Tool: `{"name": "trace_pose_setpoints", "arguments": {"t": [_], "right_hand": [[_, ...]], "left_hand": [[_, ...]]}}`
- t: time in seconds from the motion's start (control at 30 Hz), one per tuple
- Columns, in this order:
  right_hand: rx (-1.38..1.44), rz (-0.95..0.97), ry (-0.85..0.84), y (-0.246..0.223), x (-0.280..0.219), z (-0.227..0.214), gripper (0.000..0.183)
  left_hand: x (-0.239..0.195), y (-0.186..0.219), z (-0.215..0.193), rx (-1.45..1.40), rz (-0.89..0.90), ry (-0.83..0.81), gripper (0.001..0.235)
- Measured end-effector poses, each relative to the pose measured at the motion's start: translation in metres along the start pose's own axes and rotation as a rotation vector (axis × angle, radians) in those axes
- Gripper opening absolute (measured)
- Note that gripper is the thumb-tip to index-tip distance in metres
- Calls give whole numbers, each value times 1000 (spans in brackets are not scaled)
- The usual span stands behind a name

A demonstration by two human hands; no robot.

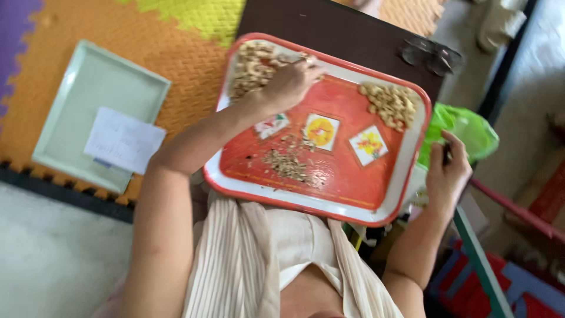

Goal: The person peels the outer skin off cashew nuts by hand. They hold each nut, remove the skin, and place the peeled nut onto a tray while discarding the skin.

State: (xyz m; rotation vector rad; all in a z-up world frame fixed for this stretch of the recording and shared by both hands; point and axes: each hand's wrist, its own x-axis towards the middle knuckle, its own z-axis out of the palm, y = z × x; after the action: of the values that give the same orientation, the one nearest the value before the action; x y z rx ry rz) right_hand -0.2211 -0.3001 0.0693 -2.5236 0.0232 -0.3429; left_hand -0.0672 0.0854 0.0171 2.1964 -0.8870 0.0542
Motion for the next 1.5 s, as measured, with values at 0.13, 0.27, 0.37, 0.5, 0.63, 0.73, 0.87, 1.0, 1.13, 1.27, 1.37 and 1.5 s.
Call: {"name": "trace_pose_setpoints", "arguments": {"t": [0.13,0.27,0.37,0.5,0.63,0.73,0.87,1.0,1.13,1.27,1.37,1.5], "right_hand": [[68,81,-66,-14,0,8,15],[245,290,-263,-20,-5,22,15],[149,253,-314,-22,-9,26,22],[88,143,-309,-17,-3,27,20],[147,111,-340,-32,-15,22,12],[203,86,-474,-45,-13,28,17],[70,32,-321,-33,3,28,11],[-9,-192,-144,-52,57,34,14],[-105,-322,-141,-40,87,65,27],[-118,-355,-178,-32,90,72,32],[21,-483,-169,-53,81,60,24],[-6,-252,-179,-84,36,46,25]], "left_hand": [[16,13,17,-113,-2,-6,16],[60,16,58,-220,99,38,15],[79,26,84,-341,-15,-78,10],[89,30,93,-301,-128,-58,7],[69,32,81,-375,-125,18,12],[31,80,22,-1075,-209,114,13],[-37,97,-16,-1187,-359,260,21],[-64,106,-29,-1254,-341,303,16],[-73,111,-32,-1360,-240,374,18],[-75,113,-39,-1404,-226,395,15],[-76,113,-44,-1381,-134,387,15],[-86,115,-46,-1466,-159,353,12]]}}
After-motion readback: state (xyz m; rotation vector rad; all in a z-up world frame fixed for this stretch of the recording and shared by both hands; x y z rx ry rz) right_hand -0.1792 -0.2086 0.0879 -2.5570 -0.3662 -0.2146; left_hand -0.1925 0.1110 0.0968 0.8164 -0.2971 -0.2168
